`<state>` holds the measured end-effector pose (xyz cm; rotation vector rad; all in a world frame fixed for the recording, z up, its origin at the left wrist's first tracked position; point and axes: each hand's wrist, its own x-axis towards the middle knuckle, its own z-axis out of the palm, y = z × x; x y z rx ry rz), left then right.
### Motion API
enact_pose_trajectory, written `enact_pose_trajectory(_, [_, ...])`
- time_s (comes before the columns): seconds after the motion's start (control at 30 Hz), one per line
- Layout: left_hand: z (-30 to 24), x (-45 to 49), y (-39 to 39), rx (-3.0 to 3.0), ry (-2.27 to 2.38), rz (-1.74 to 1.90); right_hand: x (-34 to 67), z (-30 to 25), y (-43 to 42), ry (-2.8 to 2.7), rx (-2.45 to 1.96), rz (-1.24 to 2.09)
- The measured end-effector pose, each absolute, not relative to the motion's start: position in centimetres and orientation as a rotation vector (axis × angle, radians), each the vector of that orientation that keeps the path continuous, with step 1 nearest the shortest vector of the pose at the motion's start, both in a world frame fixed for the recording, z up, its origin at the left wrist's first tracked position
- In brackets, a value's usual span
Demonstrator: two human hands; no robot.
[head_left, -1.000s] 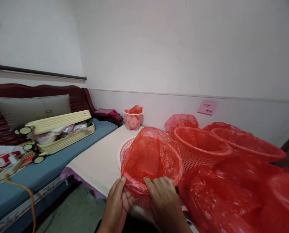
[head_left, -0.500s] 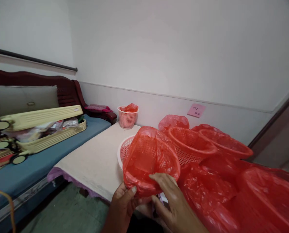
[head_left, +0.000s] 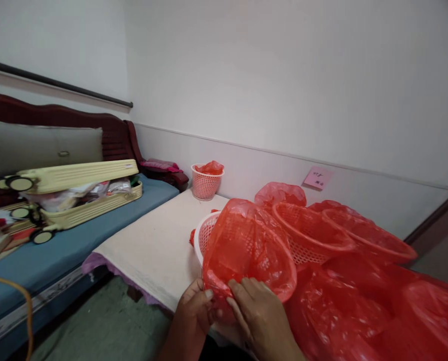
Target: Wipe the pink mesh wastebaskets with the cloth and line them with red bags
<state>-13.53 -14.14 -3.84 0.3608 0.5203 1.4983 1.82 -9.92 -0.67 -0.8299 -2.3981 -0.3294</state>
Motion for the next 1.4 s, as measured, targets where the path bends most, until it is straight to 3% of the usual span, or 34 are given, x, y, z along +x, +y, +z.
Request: enact_pose_trajectory(1.4, [-2.8,-18.5,-9.6,0.108,0.643,1.492,2.9,-1.4,-9.6,-2.376,-0.694,-0.431])
